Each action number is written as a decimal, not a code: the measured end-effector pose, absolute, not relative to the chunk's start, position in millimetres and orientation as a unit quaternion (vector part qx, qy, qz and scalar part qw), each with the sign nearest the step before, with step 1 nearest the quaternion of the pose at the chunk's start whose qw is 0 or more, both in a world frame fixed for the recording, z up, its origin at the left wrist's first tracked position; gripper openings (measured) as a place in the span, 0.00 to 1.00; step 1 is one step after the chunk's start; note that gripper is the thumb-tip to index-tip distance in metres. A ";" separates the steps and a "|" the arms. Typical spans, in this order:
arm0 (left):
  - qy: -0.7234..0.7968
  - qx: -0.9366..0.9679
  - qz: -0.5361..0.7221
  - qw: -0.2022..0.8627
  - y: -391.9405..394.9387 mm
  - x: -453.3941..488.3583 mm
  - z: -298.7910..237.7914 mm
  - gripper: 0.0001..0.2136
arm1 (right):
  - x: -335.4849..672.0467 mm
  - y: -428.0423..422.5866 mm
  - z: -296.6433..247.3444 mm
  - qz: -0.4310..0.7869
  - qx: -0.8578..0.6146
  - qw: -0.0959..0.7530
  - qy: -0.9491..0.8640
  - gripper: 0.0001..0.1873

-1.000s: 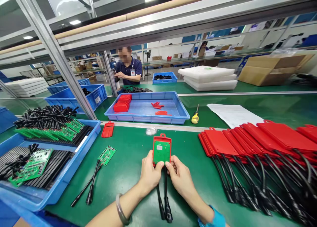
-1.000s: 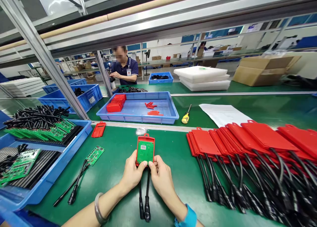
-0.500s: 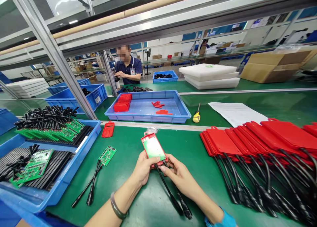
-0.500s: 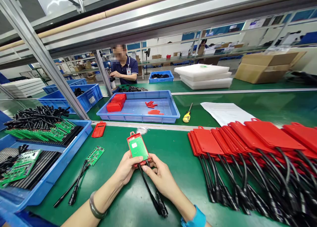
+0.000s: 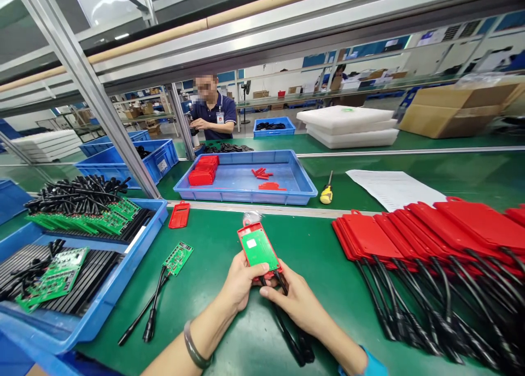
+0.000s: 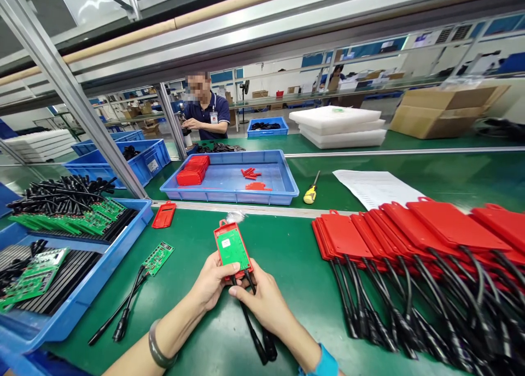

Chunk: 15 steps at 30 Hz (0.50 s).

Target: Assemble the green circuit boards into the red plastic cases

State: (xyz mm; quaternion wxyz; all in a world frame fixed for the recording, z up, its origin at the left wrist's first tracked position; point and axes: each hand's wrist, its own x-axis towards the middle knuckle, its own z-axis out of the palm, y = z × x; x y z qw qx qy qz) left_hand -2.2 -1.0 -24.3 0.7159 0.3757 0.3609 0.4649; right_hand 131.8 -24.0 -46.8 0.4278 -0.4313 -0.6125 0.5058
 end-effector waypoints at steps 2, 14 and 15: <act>0.359 0.369 0.462 0.722 -0.5 -2.8 -25.8 0.11 | 130.9 -25.5 -47.5 0.511 -0.425 0.430 -0.612 0.22; 0.413 0.382 0.446 0.696 18.4 -9.4 -34.0 0.21 | 171.1 98.5 23.8 0.252 -0.545 0.349 -0.719 0.15; 0.411 0.383 0.441 0.700 18.5 -8.8 -34.7 0.21 | 176.5 124.7 33.1 0.231 -0.559 0.331 -0.724 0.12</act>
